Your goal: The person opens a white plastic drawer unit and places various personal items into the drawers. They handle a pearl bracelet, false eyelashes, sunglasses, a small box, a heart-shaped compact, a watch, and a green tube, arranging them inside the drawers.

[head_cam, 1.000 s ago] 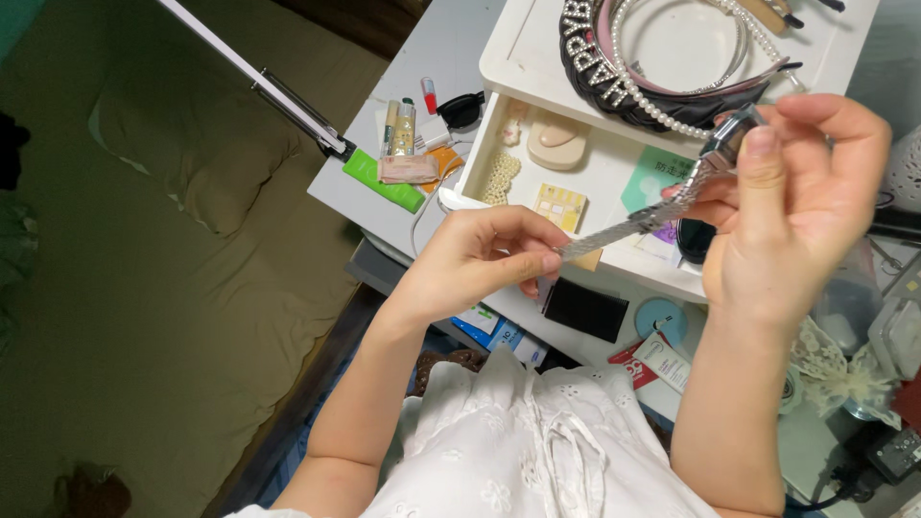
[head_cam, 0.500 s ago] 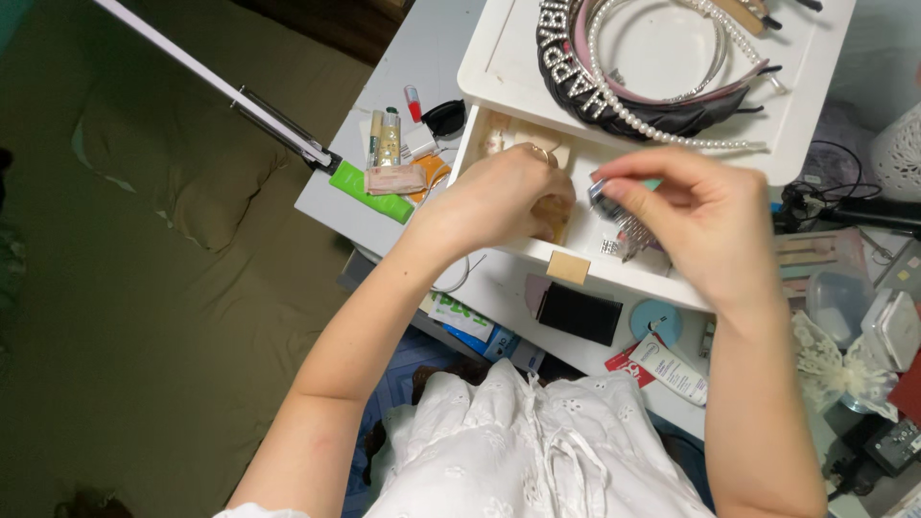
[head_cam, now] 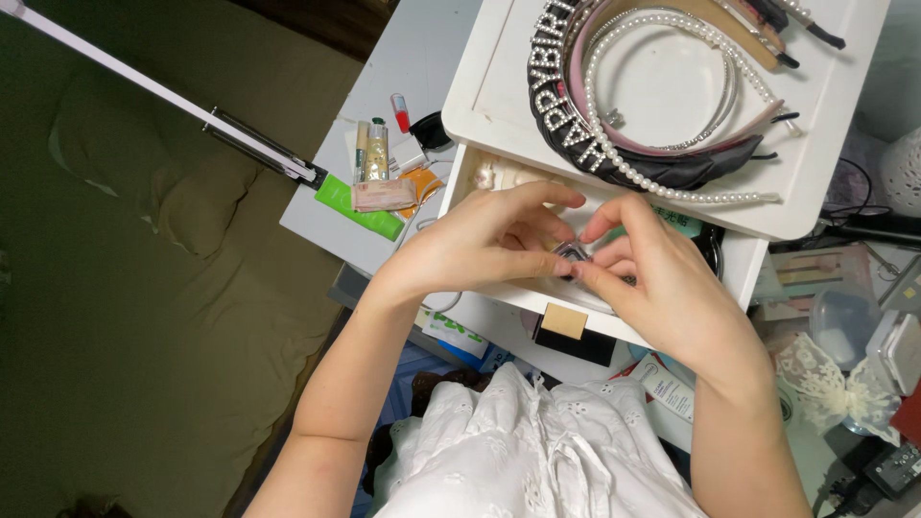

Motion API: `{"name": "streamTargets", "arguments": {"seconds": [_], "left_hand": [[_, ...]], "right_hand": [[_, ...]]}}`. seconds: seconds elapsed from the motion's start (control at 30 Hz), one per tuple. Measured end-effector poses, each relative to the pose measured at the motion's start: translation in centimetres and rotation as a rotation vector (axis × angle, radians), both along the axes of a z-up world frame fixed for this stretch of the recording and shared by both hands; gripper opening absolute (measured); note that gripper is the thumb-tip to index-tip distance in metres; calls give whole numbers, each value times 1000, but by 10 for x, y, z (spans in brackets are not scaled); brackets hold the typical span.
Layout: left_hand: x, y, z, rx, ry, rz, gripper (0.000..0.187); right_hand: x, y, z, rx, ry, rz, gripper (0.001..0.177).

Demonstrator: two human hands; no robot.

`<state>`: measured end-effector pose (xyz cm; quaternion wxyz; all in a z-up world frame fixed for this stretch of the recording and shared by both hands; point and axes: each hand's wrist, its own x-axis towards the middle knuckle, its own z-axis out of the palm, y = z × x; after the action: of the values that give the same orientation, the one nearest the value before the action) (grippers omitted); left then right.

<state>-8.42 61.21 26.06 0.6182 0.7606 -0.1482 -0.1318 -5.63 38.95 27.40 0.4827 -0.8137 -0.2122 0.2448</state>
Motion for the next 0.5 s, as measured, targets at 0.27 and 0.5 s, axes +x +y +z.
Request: {"name": "streamTargets", "arguments": {"seconds": [0.27, 0.5], "left_hand": [[9, 1, -12, 109, 71, -129, 25], [9, 4, -11, 414, -44, -8, 20]], "right_hand": [[2, 2, -4, -30, 60, -12, 27], [4, -9, 1, -386, -41, 89, 26]]}}
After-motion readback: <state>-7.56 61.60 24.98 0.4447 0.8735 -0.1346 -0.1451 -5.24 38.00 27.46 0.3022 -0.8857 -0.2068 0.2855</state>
